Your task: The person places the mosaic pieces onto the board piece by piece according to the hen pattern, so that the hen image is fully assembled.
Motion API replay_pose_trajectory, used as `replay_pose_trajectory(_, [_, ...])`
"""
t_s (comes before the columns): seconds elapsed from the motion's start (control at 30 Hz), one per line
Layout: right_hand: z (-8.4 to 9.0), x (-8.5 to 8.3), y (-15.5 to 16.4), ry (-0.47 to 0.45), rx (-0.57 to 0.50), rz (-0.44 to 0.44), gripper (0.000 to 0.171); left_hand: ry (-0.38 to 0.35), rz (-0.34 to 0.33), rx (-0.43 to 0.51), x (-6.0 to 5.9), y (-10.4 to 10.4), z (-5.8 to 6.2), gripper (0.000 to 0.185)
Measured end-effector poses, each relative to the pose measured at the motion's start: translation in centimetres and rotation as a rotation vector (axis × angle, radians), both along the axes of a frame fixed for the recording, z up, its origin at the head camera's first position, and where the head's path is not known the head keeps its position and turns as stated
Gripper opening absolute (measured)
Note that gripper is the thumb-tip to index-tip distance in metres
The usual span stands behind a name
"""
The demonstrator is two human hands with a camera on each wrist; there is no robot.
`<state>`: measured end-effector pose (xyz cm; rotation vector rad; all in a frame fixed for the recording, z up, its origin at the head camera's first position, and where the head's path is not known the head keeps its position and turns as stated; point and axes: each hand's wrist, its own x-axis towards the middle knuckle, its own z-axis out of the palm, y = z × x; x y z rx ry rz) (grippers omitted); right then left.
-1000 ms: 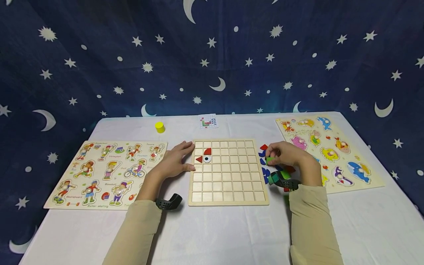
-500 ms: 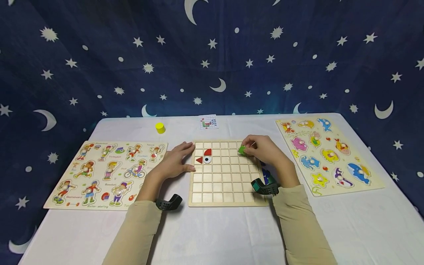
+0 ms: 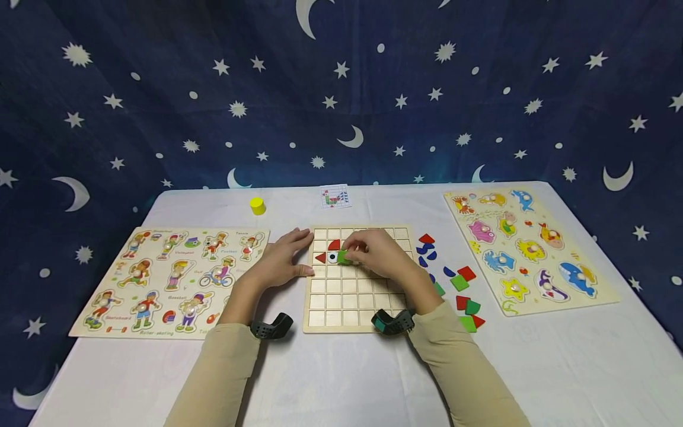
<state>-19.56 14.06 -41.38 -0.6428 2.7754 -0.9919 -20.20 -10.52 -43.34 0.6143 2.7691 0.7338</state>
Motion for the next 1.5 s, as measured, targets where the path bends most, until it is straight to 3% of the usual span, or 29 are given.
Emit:
replay_pose_trajectory(0.3, [-0.9, 0.4, -1.7, -0.025, -0.003, 0.053, 0.006, 0.001, 0.004, 0.006, 0.0, -0.1, -0.2, 0.083])
replay_pose_trajectory(0.83, [-0.8, 0.6, -1.8, -0.045, 0.019, 0.101, 0.006, 0.003, 0.003, 0.001, 0.0, -0.1, 0.0, 0.082])
replay_pose_trajectory(1.17, [-0.5, 0.6, -1.4, -0.006, 0.112, 0.123, 0.022, 0.01, -0.004, 0.003, -0.1, -0.1, 0.0, 0.082])
replay_pose_trajectory(1.5, [-0.6, 0.7, -1.3, 0.053, 0.189, 0.14, 0.025, 0.023, -0.011, 0.001, -0.1, -0.2, -0.2, 0.081])
